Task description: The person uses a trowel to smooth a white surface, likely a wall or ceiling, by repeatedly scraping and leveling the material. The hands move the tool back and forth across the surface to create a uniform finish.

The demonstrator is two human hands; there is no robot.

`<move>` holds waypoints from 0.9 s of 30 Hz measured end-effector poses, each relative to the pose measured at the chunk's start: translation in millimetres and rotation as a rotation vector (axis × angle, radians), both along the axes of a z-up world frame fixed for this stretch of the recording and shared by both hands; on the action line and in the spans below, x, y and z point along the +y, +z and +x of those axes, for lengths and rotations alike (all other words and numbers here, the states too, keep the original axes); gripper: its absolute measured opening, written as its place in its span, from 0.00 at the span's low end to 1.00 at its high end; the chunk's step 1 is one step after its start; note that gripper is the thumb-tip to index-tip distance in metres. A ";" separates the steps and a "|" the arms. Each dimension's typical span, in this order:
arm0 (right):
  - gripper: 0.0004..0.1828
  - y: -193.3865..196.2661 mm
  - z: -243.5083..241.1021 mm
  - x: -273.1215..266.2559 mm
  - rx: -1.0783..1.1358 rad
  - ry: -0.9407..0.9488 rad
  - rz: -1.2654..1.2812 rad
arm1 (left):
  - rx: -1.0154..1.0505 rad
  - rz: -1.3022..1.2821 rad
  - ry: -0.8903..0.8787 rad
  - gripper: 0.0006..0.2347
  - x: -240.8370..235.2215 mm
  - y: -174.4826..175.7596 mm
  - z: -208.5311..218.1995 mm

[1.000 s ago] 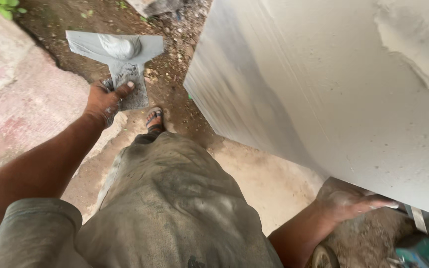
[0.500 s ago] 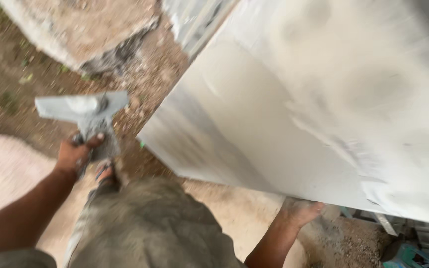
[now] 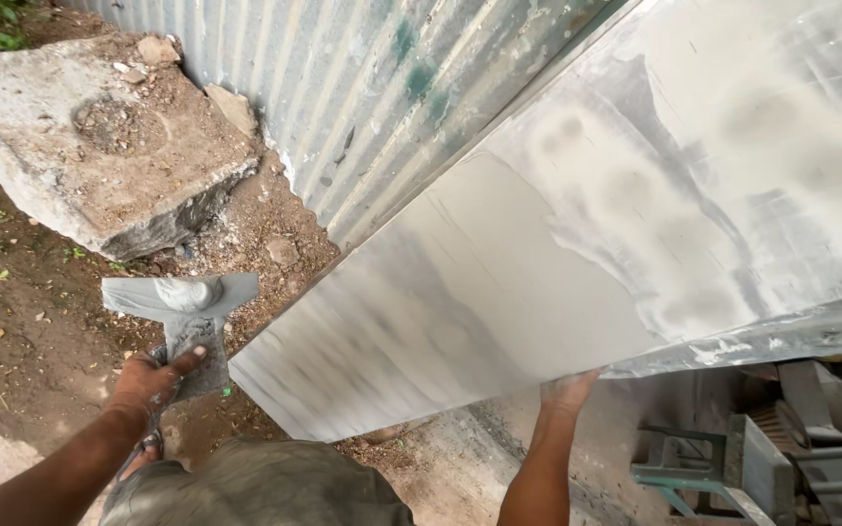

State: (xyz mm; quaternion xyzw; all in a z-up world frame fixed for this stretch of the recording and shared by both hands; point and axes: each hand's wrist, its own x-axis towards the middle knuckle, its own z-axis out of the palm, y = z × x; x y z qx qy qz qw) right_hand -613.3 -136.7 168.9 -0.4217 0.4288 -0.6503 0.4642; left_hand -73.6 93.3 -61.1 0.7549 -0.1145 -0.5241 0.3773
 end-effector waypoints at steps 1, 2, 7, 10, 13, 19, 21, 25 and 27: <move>0.43 -3.9 -3.2 -7.1 -0.007 0.017 -0.012 | -0.050 0.027 -0.032 0.16 1.2 4.6 -2.5; 0.43 -8.2 -6.6 -12.6 -0.003 0.029 -0.018 | -0.100 0.054 -0.063 0.16 2.2 10.2 -6.6; 0.42 -31.3 -34.1 -39.6 -0.058 0.045 0.044 | 0.226 -0.113 0.155 0.15 -10.1 49.0 -43.3; 0.40 -42.3 -56.3 -43.1 -0.055 -0.031 0.165 | 0.279 -0.140 0.082 0.18 -25.8 79.2 -74.8; 0.34 -37.7 -66.6 -23.7 0.129 -0.288 0.507 | 0.260 -0.305 -0.125 0.18 -50.0 115.1 -111.2; 0.31 -28.6 37.7 96.6 0.091 -0.454 0.824 | 0.489 -0.465 -0.521 0.17 -101.6 182.1 -198.0; 0.25 -34.0 86.2 126.0 0.563 0.198 0.025 | 0.647 -0.414 -0.599 0.18 -111.7 196.0 -230.4; 0.26 -38.2 119.5 155.1 -0.572 0.137 0.257 | 0.647 -0.324 -0.979 0.17 -125.0 204.9 -255.7; 0.24 -38.0 125.6 163.0 -0.556 0.035 0.353 | 0.519 -0.207 -1.298 0.19 -139.4 211.4 -244.4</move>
